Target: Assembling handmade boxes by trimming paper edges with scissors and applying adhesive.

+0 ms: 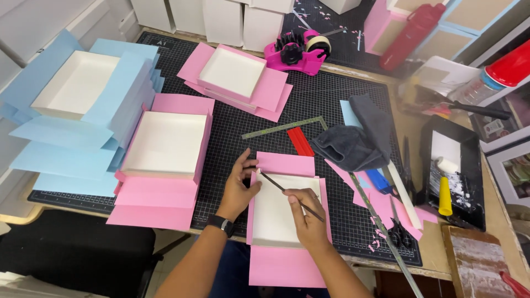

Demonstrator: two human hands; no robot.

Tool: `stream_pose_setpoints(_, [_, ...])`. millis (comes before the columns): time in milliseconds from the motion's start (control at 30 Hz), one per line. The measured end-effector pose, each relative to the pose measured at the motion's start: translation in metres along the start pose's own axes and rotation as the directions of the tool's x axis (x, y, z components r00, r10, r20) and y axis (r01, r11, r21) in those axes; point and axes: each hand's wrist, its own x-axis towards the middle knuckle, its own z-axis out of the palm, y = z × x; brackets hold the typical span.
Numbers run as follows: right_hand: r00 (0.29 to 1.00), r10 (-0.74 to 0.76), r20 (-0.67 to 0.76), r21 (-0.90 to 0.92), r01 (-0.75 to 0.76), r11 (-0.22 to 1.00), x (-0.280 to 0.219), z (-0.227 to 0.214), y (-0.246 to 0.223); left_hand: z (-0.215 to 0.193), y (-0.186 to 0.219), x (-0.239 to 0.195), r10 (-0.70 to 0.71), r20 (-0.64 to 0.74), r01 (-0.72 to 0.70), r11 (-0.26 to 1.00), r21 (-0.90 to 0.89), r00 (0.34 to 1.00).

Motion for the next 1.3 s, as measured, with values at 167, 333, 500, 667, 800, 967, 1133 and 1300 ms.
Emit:
stream_pose_setpoints(167, [0.999, 0.012, -0.036, 0.036, -0.01, 0.999, -0.001, -0.006, -0.012, 0.002, 0.0, -0.006, 0.008, -0.017, -0.009, 1.0, -0.024, 1.0])
stream_pose_setpoints(333, [0.994, 0.098, -0.045, 0.004, -0.098, 0.995, 0.0, -0.002, -0.003, 0.003, -0.002, -0.002, 0.019, -0.012, -0.02, 0.999, -0.036, 1.0])
stream_pose_setpoints(500, [0.999, 0.011, -0.044, 0.055, -0.008, 0.998, 0.005, -0.006, -0.017, 0.003, 0.004, -0.002, -0.007, -0.015, 0.007, 1.0, -0.012, 1.0])
stream_pose_setpoints(667, [0.99, 0.117, -0.08, 0.065, -0.111, 0.992, 0.003, -0.006, -0.008, 0.003, 0.001, -0.002, -0.006, -0.018, 0.006, 1.0, -0.021, 1.0])
stream_pose_setpoints(800, [0.97, 0.193, -0.148, 0.158, -0.169, 0.973, -0.001, -0.02, -0.014, 0.006, 0.009, -0.007, -0.028, -0.053, 0.028, 1.0, 0.013, 0.998])
stream_pose_setpoints(967, [0.945, 0.201, -0.258, 0.284, -0.125, 0.951, -0.018, -0.059, 0.003, 0.016, 0.026, -0.039, 0.167, -0.169, -0.106, 0.942, 0.318, 0.971])
stream_pose_setpoints(1133, [0.844, 0.271, -0.463, 0.237, -0.177, 0.955, -0.043, -0.116, 0.012, 0.026, 0.058, -0.086, 0.255, -0.235, -0.053, 0.776, 0.629, 0.938])
stream_pose_setpoints(1300, [0.761, 0.287, -0.583, 0.222, -0.19, 0.956, -0.062, -0.138, 0.013, 0.038, 0.102, -0.048, 0.372, 0.156, -0.374, 0.636, 0.675, 0.915])
